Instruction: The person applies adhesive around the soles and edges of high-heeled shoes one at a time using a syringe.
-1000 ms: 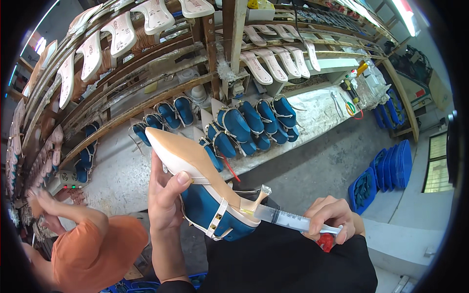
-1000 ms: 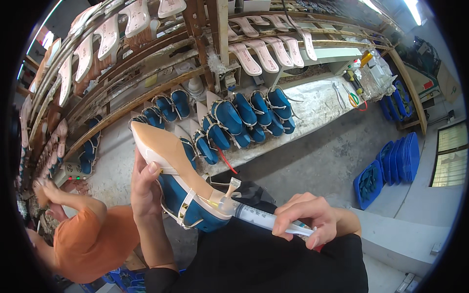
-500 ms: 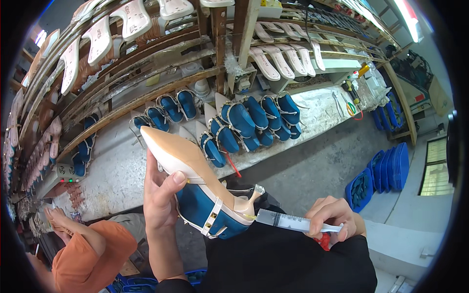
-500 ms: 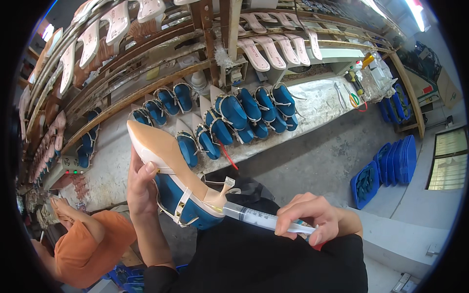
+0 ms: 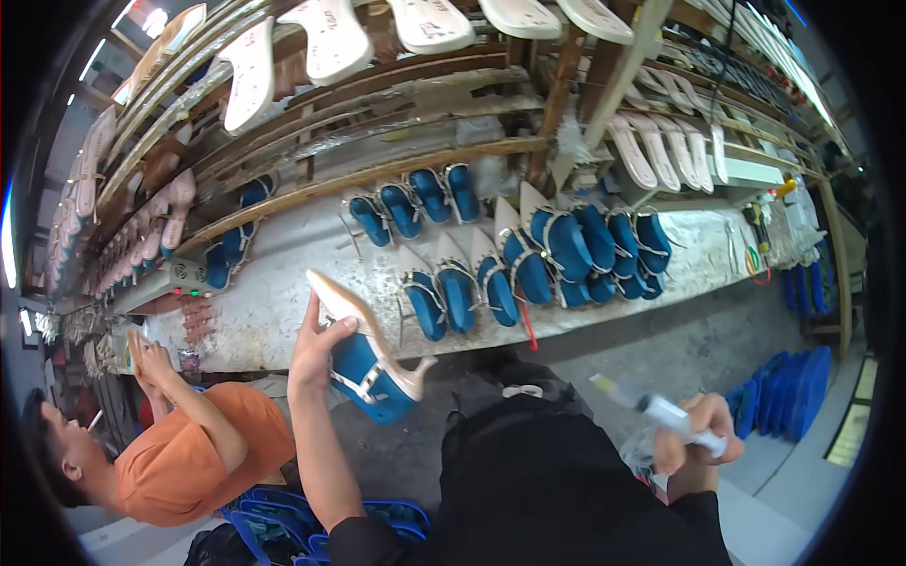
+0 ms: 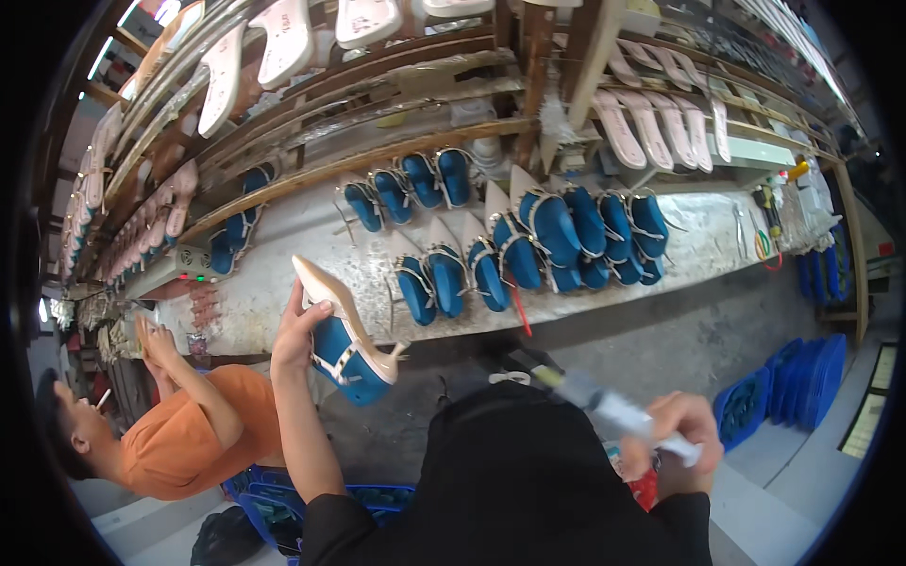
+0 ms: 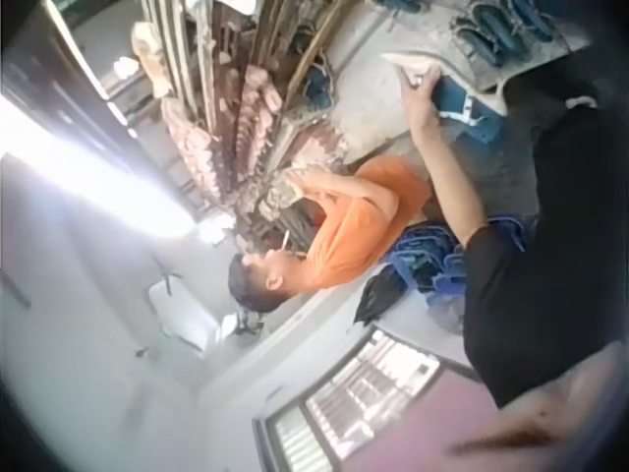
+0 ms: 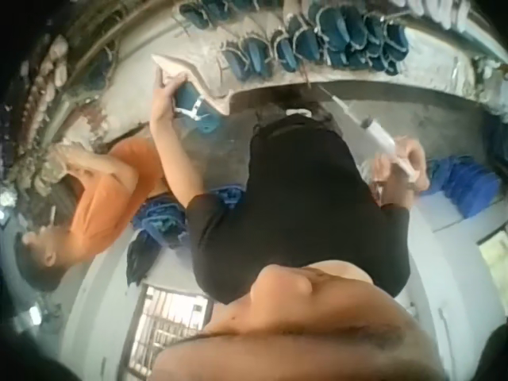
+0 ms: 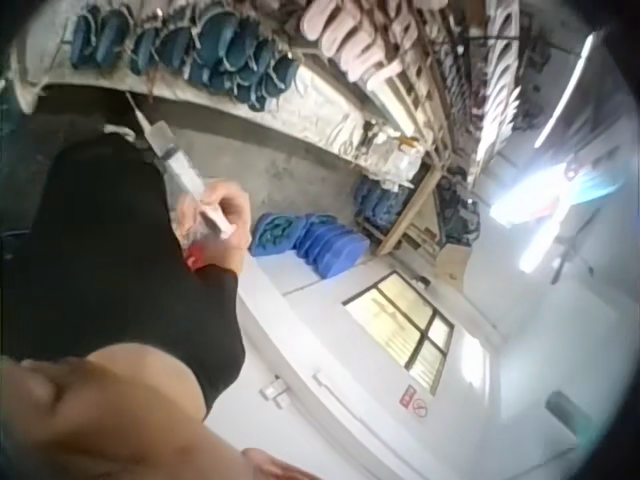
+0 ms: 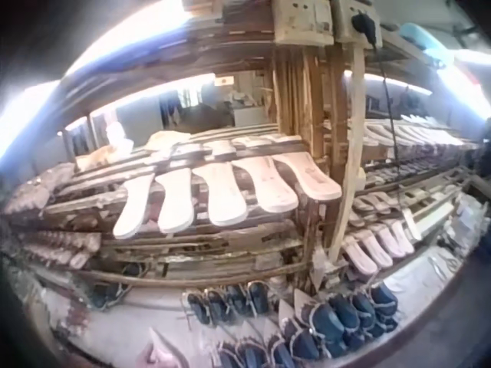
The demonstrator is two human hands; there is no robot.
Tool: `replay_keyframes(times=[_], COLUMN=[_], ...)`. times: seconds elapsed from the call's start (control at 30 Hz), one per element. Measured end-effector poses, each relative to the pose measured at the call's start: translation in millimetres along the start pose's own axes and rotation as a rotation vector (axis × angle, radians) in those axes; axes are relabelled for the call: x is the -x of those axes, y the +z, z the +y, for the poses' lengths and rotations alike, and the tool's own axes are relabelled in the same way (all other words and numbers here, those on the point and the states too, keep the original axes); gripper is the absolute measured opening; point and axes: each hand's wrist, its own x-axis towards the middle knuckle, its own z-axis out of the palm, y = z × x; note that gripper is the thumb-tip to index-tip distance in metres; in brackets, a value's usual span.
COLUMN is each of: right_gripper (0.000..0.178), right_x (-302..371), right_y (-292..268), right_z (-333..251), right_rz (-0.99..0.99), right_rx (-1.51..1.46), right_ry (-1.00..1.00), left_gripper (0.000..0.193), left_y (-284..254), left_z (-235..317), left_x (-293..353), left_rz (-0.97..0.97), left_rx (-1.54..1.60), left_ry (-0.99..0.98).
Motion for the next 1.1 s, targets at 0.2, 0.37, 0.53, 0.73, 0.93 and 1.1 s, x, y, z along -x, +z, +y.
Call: replay_keyframes(times=[0.2, 0.37, 0.53, 0.73, 0.93, 1.1], right_gripper=[0.062, 0.062, 0.063, 0.063, 0.064, 0.075], right_x=[-7.4, -26.4, -21.5, -30.2, -55.4, -69.9], right_y=[-3.9, 17.9, 28.7, 24.1, 2.8, -24.4], right_z=[21.6, 43.7, 51.9, 59.6, 66.7, 61.7], right_rz=[0.211, 0.211, 0.315, 0.325, 0.214, 0.336], right_rx=[-0.021, 0.152, 0.209, 0.196, 0.076, 0.012], right_ry=[-0.007, 0.047, 0.024, 0.004, 0.034, -0.012], left_gripper=[0.138, 0.155, 0.153, 0.132, 0.082, 0.072], left_y=[-116.5, -100.4, -16.5, -35.2, -37.5, -67.2], left_z=[-88.5, -153.9, -138.8, -151.5, -145.4, -133.2], left_x=[-148.6, -233.1, -237.3, -230.7, -184.5, -197.6], left_rz=[0.222, 0.122, 0.063, 0.094, 0.334, 0.608], left_rx=[-0.673, -1.062, -1.338, -1.343, -1.056, -0.957], left_ry=[-0.193, -0.275, -0.37, -0.269, -0.063, 0.211])
